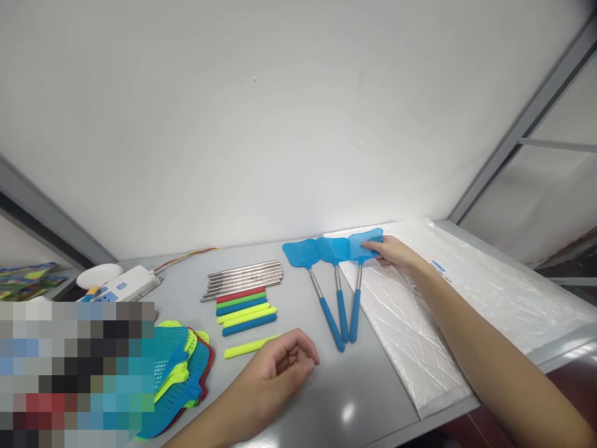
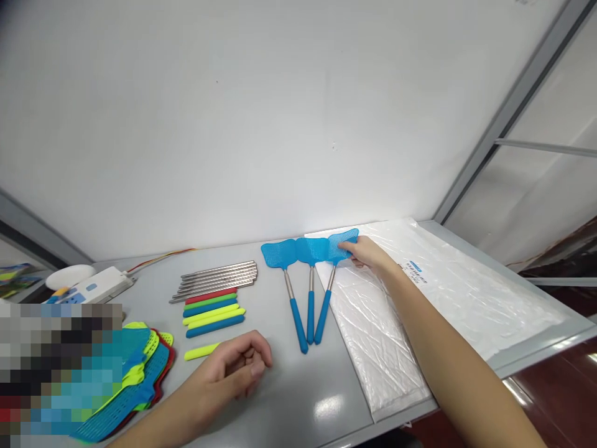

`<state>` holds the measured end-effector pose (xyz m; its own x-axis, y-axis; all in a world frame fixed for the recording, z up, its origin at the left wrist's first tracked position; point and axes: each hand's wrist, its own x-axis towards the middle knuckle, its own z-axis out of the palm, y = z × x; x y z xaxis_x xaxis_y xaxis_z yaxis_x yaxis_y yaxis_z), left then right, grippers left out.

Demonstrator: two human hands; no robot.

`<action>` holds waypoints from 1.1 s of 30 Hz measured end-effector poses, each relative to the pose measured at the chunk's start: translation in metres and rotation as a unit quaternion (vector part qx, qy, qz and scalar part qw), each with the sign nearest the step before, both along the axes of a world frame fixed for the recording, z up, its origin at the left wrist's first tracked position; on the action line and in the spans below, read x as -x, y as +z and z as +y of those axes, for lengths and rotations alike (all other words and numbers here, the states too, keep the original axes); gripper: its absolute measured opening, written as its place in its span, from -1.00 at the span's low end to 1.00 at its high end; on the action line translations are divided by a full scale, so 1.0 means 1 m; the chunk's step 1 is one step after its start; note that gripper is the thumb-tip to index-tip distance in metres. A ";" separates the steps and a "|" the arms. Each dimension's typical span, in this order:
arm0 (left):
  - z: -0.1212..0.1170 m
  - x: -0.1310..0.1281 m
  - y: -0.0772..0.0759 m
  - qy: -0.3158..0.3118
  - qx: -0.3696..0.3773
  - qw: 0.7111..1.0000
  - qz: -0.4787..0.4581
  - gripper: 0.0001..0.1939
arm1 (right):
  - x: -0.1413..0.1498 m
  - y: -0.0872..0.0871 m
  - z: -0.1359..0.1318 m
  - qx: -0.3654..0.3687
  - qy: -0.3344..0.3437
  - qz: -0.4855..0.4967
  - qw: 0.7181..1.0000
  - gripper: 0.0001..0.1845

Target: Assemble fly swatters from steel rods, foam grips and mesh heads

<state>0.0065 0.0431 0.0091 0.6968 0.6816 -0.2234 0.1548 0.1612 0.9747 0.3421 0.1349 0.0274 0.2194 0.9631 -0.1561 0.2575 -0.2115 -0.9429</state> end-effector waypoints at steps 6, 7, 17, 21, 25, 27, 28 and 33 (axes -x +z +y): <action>-0.006 -0.001 0.012 -0.032 -0.120 0.986 0.112 -0.73 | -0.013 0.009 -0.010 0.071 0.036 -0.239 0.968 -0.46; -0.006 -0.002 0.012 -0.040 -0.151 0.980 0.124 -0.75 | -0.013 0.012 -0.012 0.075 0.030 -0.275 0.958 -0.48; -0.002 -0.006 0.002 -0.108 -0.468 0.875 0.062 -0.69 | 0.031 0.012 -0.031 -0.020 0.229 -0.494 0.839 -0.08; 0.002 -0.006 -0.001 -0.120 -0.492 0.860 0.062 -0.68 | 0.031 0.009 -0.028 0.076 0.228 -0.502 0.831 -0.06; 0.002 -0.006 -0.007 -0.118 -0.503 0.855 0.051 -0.72 | 0.030 0.012 -0.029 0.107 0.211 -0.507 0.829 -0.04; 0.002 -0.006 -0.008 -0.112 -0.500 0.857 0.051 -0.73 | 0.030 0.012 -0.029 0.108 0.206 -0.511 0.828 -0.04; 0.002 -0.006 -0.008 -0.111 -0.499 0.858 0.050 -0.74 | 0.029 0.012 -0.029 0.108 0.204 -0.513 0.827 -0.03; 0.003 -0.006 -0.012 -0.108 -0.503 0.857 0.038 -0.73 | 0.023 0.008 -0.024 0.116 0.193 -0.518 0.825 -0.01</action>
